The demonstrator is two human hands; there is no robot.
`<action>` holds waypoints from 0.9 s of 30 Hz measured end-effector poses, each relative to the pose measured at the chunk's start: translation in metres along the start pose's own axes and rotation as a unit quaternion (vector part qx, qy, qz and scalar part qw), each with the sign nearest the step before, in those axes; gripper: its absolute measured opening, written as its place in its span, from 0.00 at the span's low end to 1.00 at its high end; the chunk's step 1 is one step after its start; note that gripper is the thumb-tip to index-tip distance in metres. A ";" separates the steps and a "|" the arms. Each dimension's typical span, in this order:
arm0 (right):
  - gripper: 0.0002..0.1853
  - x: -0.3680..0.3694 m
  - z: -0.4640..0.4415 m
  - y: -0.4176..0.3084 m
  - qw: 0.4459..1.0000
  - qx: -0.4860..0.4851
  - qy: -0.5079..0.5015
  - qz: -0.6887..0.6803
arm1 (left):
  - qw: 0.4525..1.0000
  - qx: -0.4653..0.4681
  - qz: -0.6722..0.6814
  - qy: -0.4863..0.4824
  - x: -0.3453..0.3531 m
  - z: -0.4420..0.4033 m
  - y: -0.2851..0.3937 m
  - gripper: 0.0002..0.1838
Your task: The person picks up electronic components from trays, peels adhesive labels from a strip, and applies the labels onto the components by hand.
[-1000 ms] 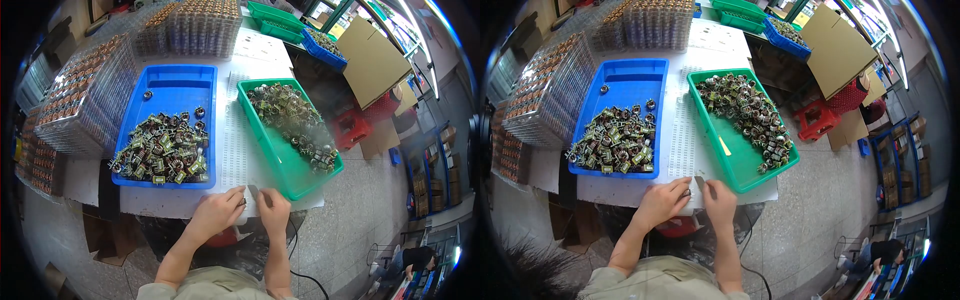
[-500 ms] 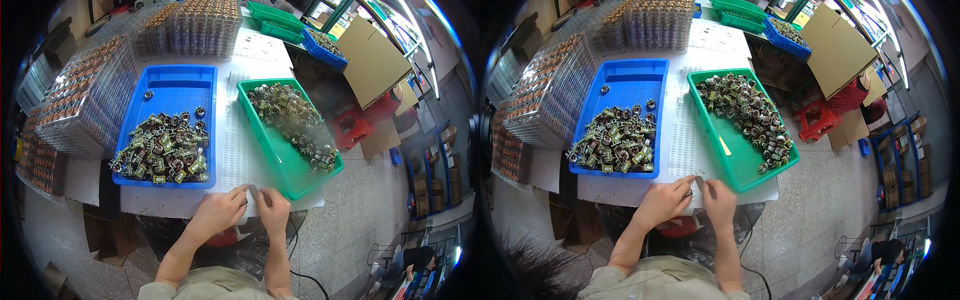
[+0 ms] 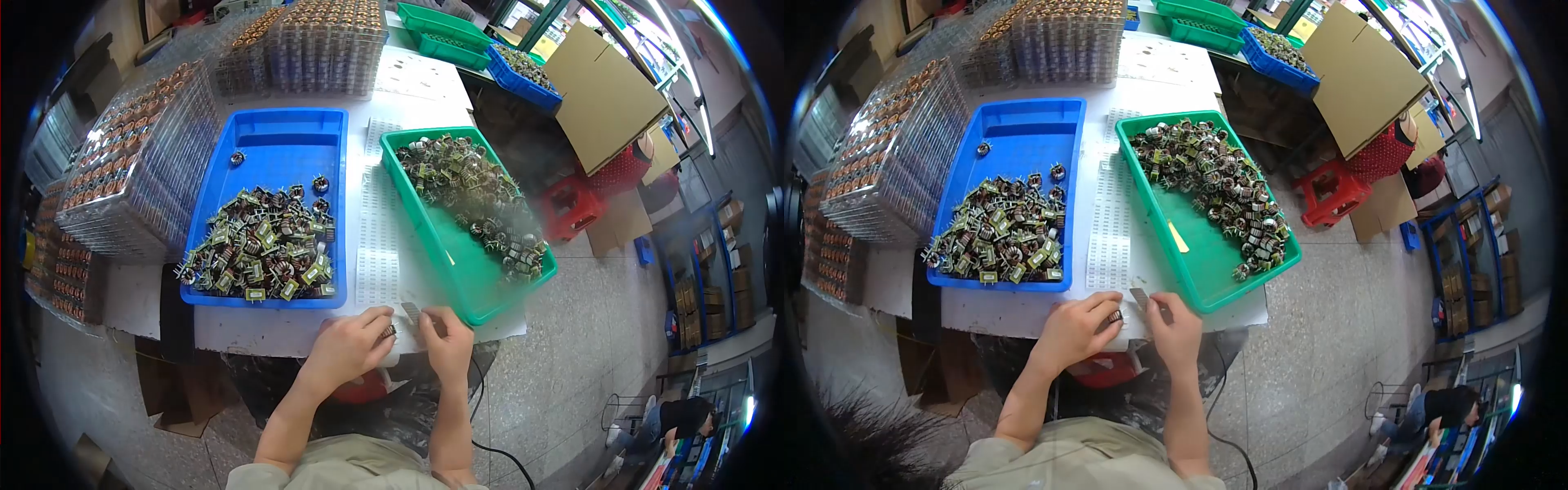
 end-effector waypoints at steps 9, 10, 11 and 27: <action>0.08 -0.005 0.001 0.010 0.990 0.046 -0.062 -0.120 | 0.988 -0.055 0.125 0.074 -0.009 -0.001 -0.012 0.12; 0.08 -0.006 0.002 0.007 0.987 0.056 -0.076 -0.130 | 0.988 -0.056 0.126 0.076 -0.009 -0.001 -0.011 0.12; 0.08 -0.005 0.002 0.007 0.987 0.049 -0.081 -0.129 | 0.987 -0.065 0.126 0.078 -0.009 -0.001 -0.011 0.12; 0.07 0.000 0.005 -0.009 0.996 -0.021 -0.084 -0.035 | 0.984 -0.090 0.125 0.093 -0.010 0.000 -0.010 0.11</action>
Point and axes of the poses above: each hand's wrist, its own z-axis away from the middle knuckle, its own x-axis out of the palm, y = z × x, the point moved 4 cm from there along -z, towards the middle knuckle, and after that the axes turned 3 degrees about x, right-handed, at the moved point
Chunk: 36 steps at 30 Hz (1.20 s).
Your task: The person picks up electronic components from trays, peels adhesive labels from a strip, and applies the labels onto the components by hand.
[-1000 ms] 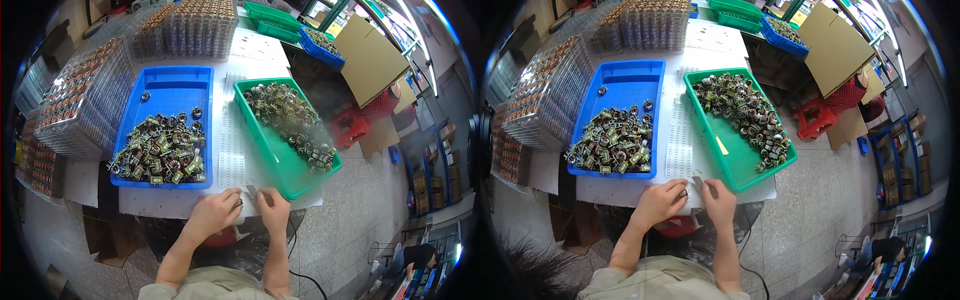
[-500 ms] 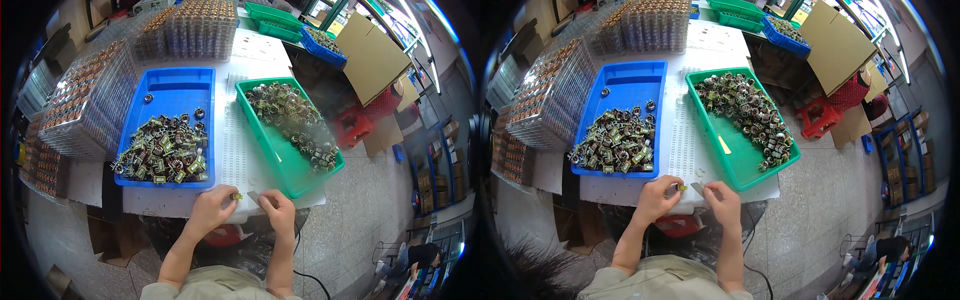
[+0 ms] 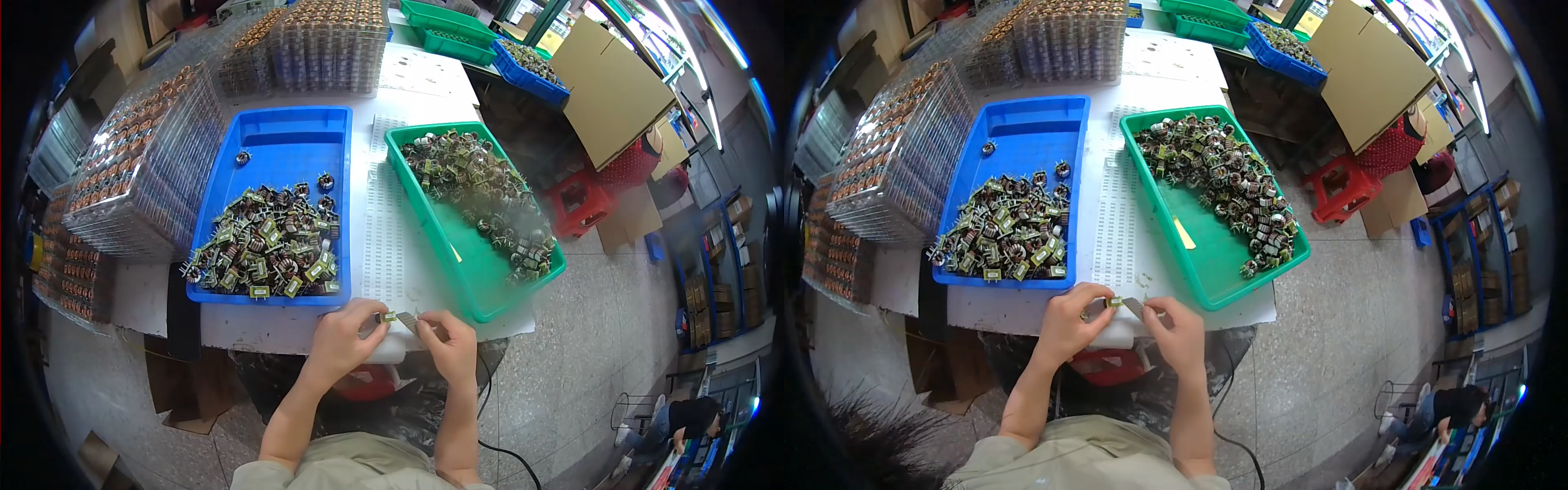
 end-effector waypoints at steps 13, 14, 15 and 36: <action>0.06 0.002 -0.001 0.000 0.999 -0.043 0.020 0.018 | 1.000 -0.001 -0.013 -0.005 0.000 0.001 -0.001 0.12; 0.06 0.002 -0.001 0.000 0.999 -0.046 0.022 0.019 | 1.000 0.000 -0.014 -0.004 0.000 0.001 -0.001 0.12; 0.06 0.002 -0.001 0.000 0.998 -0.049 0.025 0.019 | 1.000 0.000 -0.015 -0.004 0.000 0.001 -0.001 0.12; 0.08 0.001 0.001 0.000 0.999 -0.007 0.007 0.031 | 1.000 0.015 -0.018 0.005 0.000 0.001 0.001 0.11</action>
Point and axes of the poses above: each hand's wrist, its own z-axis away from the middle knuckle, its own x-axis out of the palm, y = z × x, the point moved 4 cm from there along -z, towards the middle knuckle, and after that the axes turned 3 degrees about x, right-handed, at the moved point
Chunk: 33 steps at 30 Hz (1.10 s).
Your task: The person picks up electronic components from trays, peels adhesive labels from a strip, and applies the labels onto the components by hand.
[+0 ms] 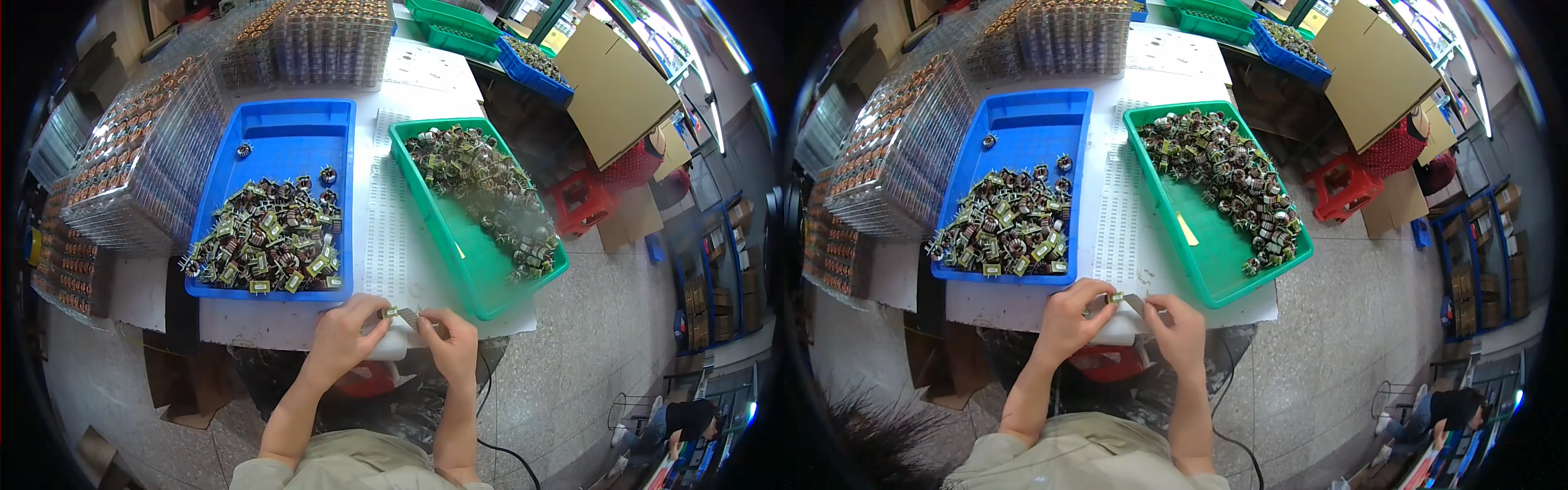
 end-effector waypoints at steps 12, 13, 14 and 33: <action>0.08 0.000 0.000 0.001 1.000 0.004 0.004 -0.001 | 1.000 -0.001 -0.001 -0.002 -0.001 0.000 0.001 0.11; 0.08 0.000 0.000 0.001 1.000 0.005 0.005 0.002 | 1.000 -0.002 -0.001 -0.002 -0.001 0.000 0.001 0.11; 0.08 0.000 0.000 0.001 1.000 0.000 0.006 0.002 | 1.000 -0.003 0.001 -0.003 -0.001 0.000 0.001 0.11; 0.07 0.002 0.000 0.002 1.000 -0.018 0.012 0.000 | 1.000 -0.001 -0.002 -0.002 0.000 0.000 0.000 0.12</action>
Point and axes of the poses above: each hand's wrist, its own z-axis away from the middle knuckle, its own x-axis out of the palm, y = z × x, the point moved 4 cm from there along -z, towards the middle knuckle, and after that the axes turned 3 degrees about x, right-handed, at the moved point
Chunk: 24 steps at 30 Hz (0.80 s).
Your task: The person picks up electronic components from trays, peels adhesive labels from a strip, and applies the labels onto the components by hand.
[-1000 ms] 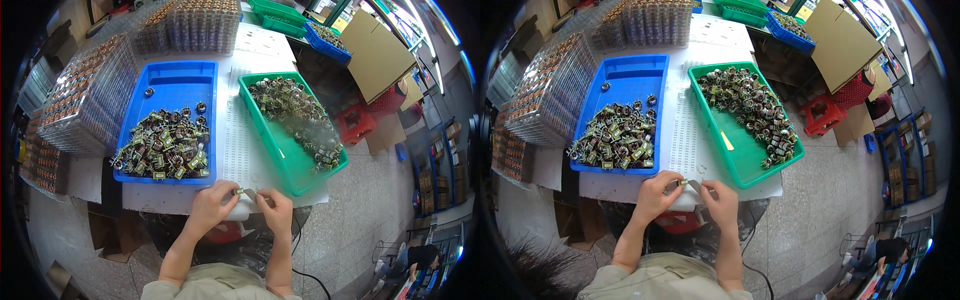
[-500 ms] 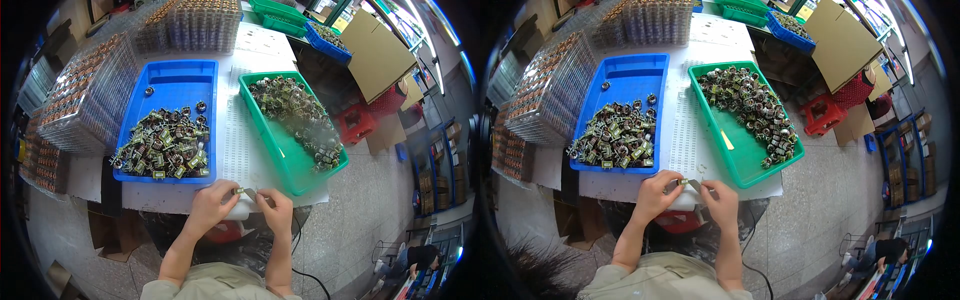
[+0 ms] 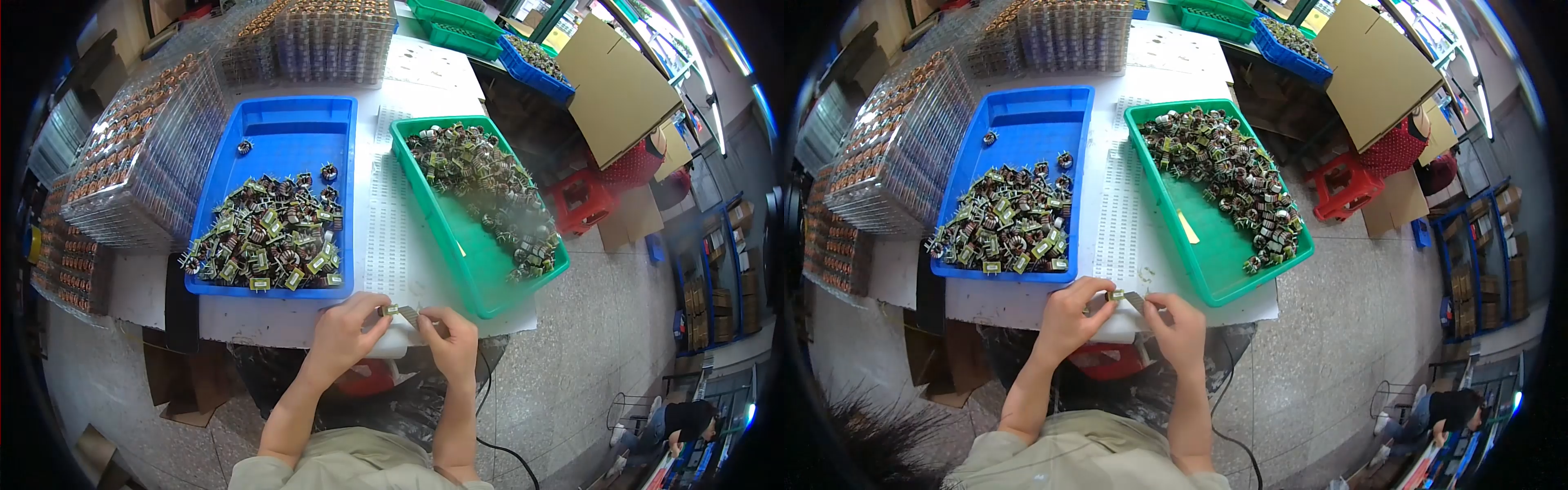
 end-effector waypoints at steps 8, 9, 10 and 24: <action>0.07 0.000 0.000 0.001 1.000 -0.008 0.003 0.008 | 1.000 0.006 0.005 0.003 0.000 0.001 -0.001 0.12; 0.07 0.000 0.000 0.001 1.000 -0.009 0.003 0.009 | 1.000 0.009 0.006 0.004 0.000 0.001 -0.001 0.12; 0.07 0.000 0.000 0.001 1.000 -0.009 0.003 0.009 | 1.000 0.011 0.007 0.006 0.000 0.001 -0.002 0.12; 0.07 0.000 -0.001 -0.001 1.000 -0.020 0.007 0.014 | 0.995 0.075 -0.056 0.020 0.004 0.003 0.002 0.08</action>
Point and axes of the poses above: each hand's wrist, its own z-axis away from the middle knuckle, its own x-axis out of the palm, y = z × x, the point moved 4 cm from there along -z, towards the middle knuckle, and after that the axes turned 3 degrees about x, right-handed, at the moved point
